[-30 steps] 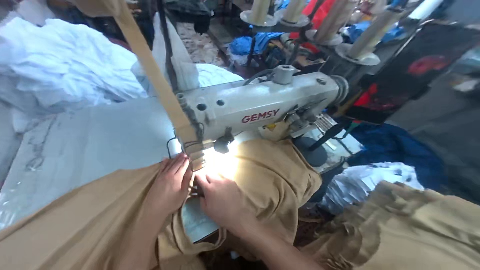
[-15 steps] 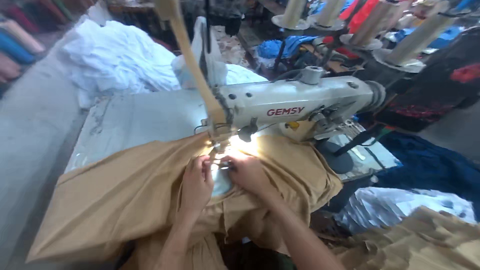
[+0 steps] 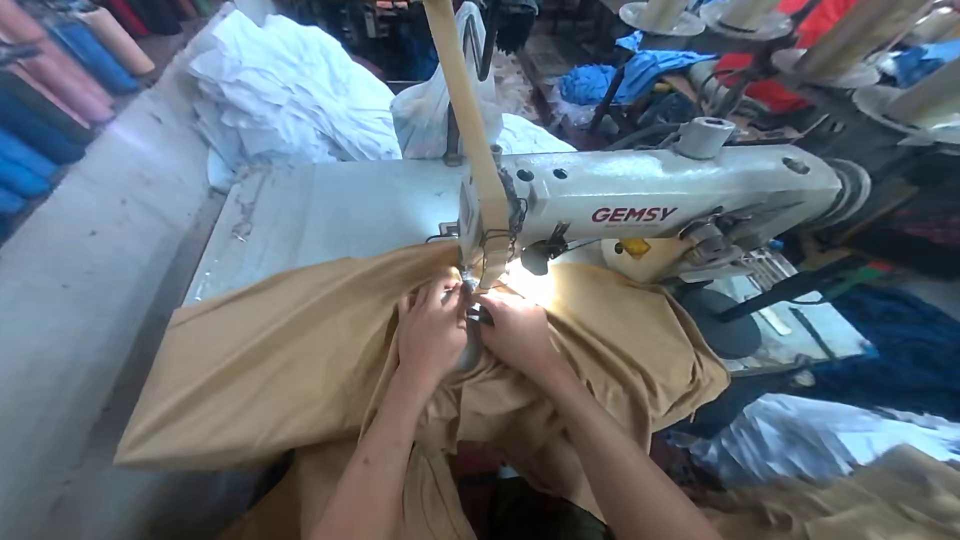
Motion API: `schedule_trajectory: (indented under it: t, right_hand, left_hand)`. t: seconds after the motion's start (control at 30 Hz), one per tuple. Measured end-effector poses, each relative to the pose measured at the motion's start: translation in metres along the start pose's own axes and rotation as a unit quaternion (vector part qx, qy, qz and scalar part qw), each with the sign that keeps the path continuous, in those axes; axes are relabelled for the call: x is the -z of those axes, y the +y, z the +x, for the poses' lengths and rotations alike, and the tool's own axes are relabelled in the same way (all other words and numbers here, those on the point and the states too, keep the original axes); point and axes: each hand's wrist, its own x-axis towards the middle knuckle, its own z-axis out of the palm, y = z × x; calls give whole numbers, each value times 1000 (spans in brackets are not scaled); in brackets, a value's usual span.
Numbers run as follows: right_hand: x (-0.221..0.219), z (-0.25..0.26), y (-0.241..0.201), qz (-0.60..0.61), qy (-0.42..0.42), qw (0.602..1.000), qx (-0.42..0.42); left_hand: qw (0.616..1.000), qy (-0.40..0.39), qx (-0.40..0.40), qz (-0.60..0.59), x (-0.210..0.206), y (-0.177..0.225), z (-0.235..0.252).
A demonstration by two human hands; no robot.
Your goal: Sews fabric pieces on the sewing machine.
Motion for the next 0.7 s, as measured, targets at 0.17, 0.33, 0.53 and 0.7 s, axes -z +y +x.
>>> schedule_trajectory:
  t: [0.17,0.33,0.53,0.7]
  right_hand:
    - [-1,-2,-19,-18,13,997,-69]
    - [-21,-13,-7,-94,116,988,22]
    - [-8,16,46,-1,79,983,167]
    - [33,1,3,-10,-68,998,-9]
  left_hand:
    - [999,-21,-28,-14,2,-23,28]
    - [997,2,-81,0,-1,-28,4]
    - [993,-109,-47,-1,22,-5,-21]
    - [990,-140,-31,9,27,4,-14]
